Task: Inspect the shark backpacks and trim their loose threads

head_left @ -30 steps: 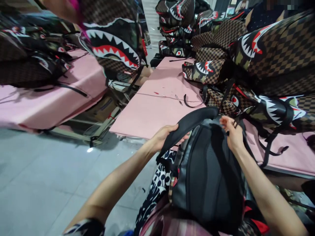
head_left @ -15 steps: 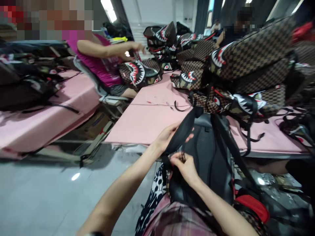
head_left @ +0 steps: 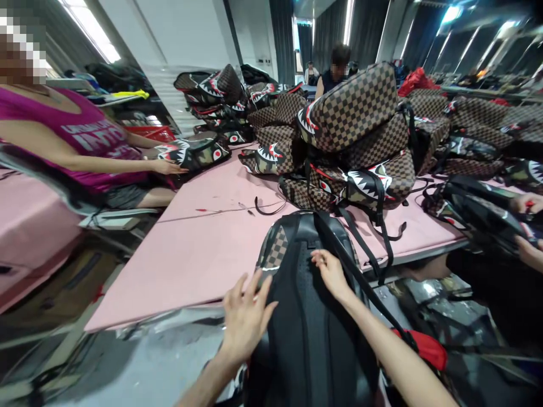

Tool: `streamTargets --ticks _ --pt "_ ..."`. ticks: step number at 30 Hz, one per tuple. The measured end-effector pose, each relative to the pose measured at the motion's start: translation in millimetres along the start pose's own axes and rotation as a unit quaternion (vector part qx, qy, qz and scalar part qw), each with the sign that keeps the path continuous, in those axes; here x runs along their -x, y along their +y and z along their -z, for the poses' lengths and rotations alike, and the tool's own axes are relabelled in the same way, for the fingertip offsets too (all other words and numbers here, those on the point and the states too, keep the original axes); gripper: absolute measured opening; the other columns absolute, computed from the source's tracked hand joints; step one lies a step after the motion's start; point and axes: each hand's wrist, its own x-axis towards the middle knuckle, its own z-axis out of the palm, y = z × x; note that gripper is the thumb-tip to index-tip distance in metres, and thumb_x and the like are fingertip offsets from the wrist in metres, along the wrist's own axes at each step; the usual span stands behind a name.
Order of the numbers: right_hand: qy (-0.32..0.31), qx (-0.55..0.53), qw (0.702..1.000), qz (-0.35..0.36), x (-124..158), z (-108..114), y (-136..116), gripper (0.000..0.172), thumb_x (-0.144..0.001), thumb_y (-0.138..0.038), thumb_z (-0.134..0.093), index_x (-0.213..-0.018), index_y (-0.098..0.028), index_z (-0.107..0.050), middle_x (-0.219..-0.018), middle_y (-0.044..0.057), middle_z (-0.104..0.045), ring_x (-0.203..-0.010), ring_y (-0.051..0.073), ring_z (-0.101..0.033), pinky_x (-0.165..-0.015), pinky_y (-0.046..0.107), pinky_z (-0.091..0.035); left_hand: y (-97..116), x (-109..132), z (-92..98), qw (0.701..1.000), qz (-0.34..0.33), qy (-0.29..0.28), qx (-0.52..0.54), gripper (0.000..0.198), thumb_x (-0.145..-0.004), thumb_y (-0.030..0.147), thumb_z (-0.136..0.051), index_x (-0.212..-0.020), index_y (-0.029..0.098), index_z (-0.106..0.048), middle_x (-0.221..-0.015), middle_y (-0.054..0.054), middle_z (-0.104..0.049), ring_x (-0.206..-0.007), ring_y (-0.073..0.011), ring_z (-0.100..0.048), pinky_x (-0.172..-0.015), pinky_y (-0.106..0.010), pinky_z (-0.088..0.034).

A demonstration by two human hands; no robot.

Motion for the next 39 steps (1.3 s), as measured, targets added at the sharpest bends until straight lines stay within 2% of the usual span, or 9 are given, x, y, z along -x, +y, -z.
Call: streamTargets --ticks 4,9,14,17,21,24,28,32,39 --pt "0.010 0.031 0.999 0.012 -46 44 13 0.031 -0.086 -0.033 -0.038 -0.102 -0.017 -0.059 -0.091 0.007 -0.066 -0.075 0.017 -0.059 -0.074 0.032 -0.046 45 -47 -36.0 0.974 -0.149 -0.088 0.145 0.048 -0.082 0.004 -0.036 -0.122 0.023 -0.052 -0.127 -0.010 -0.054 -0.124 -0.0247 -0.041 -0.098 -0.044 -0.038" --pt "-0.035 0.086 0.996 0.017 -69 89 24 0.028 -0.081 -0.032 -0.049 -0.102 -0.017 -0.063 -0.100 0.009 -0.066 -0.090 0.022 -0.059 -0.088 0.039 -0.042 56 -146 -77.7 0.971 0.016 -0.192 0.141 0.039 -0.086 0.011 -0.035 -0.119 0.010 -0.054 -0.126 -0.019 -0.050 -0.121 -0.0311 -0.041 -0.097 -0.048 -0.035" --pt "-0.076 0.172 0.982 0.023 -63 93 26 0.049 -0.076 -0.039 -0.060 -0.118 -0.014 -0.055 -0.104 0.012 -0.063 -0.093 0.026 -0.059 -0.088 0.043 -0.042 41 -198 -86.6 0.943 0.012 -0.290 0.164 0.026 -0.085 0.025 -0.045 -0.089 0.015 -0.069 -0.087 -0.012 -0.065 -0.086 -0.0265 -0.059 -0.077 -0.036 -0.044" --pt "-0.074 0.189 0.977 0.061 -62 89 29 0.042 -0.083 -0.036 -0.051 -0.119 -0.016 -0.053 -0.113 0.012 -0.060 -0.106 0.026 -0.055 -0.094 0.043 -0.040 35 -197 -79.2 0.920 -0.013 -0.340 0.193 0.017 -0.078 0.027 -0.056 -0.085 0.020 -0.070 -0.081 -0.004 -0.066 -0.076 -0.0200 -0.061 -0.070 -0.027 -0.044" --pt "-0.120 0.197 0.966 0.118 -71 77 21 0.032 -0.080 -0.035 -0.060 -0.108 -0.019 -0.058 -0.107 0.008 -0.062 -0.101 0.023 -0.057 -0.089 0.036 -0.042 31 -174 -66.2 0.925 -0.023 -0.302 0.231 0.019 -0.078 0.025 -0.058 -0.092 0.019 -0.068 -0.088 -0.003 -0.064 -0.085 -0.0173 -0.059 -0.076 -0.024 -0.042" --pt "-0.203 0.294 0.926 0.125 -79 68 2 0.022 -0.076 -0.035 -0.067 -0.087 -0.016 -0.064 -0.086 0.006 -0.063 -0.081 0.020 -0.058 -0.072 0.029 -0.043 21 -167 -61.2 0.917 -0.005 -0.293 0.270 0.019 -0.079 0.025 -0.056 -0.091 0.019 -0.070 -0.087 -0.002 -0.065 -0.082 -0.0145 -0.059 -0.075 -0.022 -0.042" --pt "-0.294 0.369 0.864 0.178 -77 60 -24 0.018 -0.078 -0.029 -0.064 -0.068 -0.015 -0.060 -0.071 0.003 -0.059 -0.063 0.014 -0.052 -0.056 0.024 -0.032 -5 -188 -58.6 0.901 0.038 -0.363 0.234 0.024 -0.082 0.035 -0.052 -0.082 0.019 -0.071 -0.069 0.001 -0.066 -0.066 -0.0112 -0.060 -0.064 -0.019 -0.042" --pt "-0.330 0.405 0.817 0.245 -56 52 -34 0.009 -0.074 -0.012 -0.057 -0.065 -0.015 -0.056 -0.068 0.002 -0.056 -0.054 0.011 -0.045 -0.052 0.025 -0.025 -21 -203 -58.3 0.914 0.049 -0.366 0.169 0.018 -0.063 0.037 -0.071 -0.065 0.020 -0.070 -0.053 0.002 -0.060 -0.056 -0.0130 -0.057 -0.056 -0.021 -0.037" --pt "-0.328 0.307 0.837 0.312 -15 53 -39 0.022 -0.082 -0.018 -0.047 -0.060 -0.018 -0.046 -0.064 -0.001 -0.046 -0.052 0.010 -0.038 -0.052 0.025 -0.025 -17 -181 -68.5 0.939 0.055 -0.314 0.131 0.011 -0.070 0.009 -0.057 -0.067 0.013 -0.066 -0.063 -0.006 -0.063 -0.062 -0.0169 -0.059 -0.059 -0.025 -0.038"
